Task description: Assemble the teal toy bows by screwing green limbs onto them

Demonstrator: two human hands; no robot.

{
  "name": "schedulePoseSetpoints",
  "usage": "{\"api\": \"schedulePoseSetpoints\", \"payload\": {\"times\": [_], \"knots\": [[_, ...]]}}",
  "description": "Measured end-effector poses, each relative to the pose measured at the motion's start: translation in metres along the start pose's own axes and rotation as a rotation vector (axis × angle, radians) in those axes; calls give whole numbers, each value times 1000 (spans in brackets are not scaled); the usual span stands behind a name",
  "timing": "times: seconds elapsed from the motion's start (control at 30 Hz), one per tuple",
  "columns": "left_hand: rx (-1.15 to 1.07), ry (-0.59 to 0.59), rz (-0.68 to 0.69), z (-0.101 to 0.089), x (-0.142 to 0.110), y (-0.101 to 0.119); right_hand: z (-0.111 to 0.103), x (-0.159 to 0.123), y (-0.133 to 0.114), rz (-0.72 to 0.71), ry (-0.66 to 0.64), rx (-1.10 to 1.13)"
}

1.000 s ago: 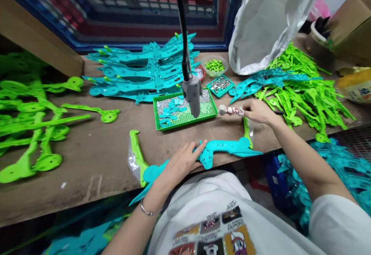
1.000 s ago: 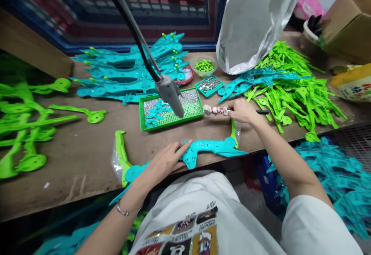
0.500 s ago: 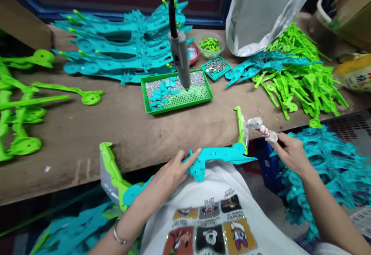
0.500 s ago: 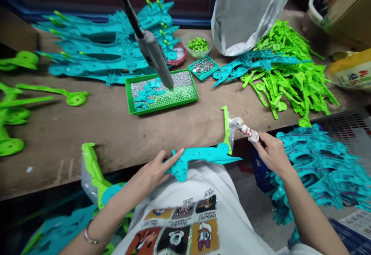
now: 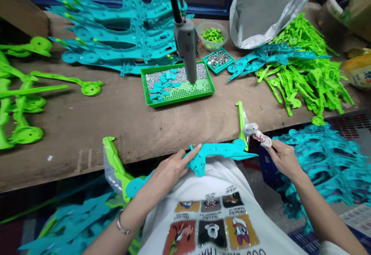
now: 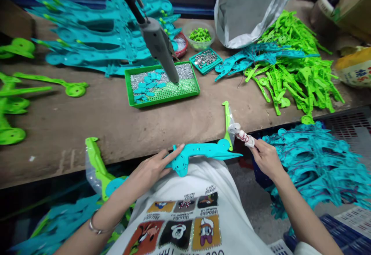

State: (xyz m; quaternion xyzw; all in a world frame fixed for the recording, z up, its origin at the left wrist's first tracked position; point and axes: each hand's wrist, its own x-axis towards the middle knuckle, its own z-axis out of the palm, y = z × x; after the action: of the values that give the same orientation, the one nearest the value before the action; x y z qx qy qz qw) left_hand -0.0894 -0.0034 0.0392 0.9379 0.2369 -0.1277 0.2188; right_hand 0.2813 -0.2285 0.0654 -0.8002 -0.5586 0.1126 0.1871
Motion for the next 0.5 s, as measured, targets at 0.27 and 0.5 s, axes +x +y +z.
{"api": "schedulePoseSetpoints", "payload": {"times": [0.27, 0.5], "knots": [[-39, 34, 10, 2, 1, -2, 7, 44, 12, -1, 75, -65], [-32, 119, 84, -8, 6, 15, -4, 90, -33, -93, 92, 21]]}}
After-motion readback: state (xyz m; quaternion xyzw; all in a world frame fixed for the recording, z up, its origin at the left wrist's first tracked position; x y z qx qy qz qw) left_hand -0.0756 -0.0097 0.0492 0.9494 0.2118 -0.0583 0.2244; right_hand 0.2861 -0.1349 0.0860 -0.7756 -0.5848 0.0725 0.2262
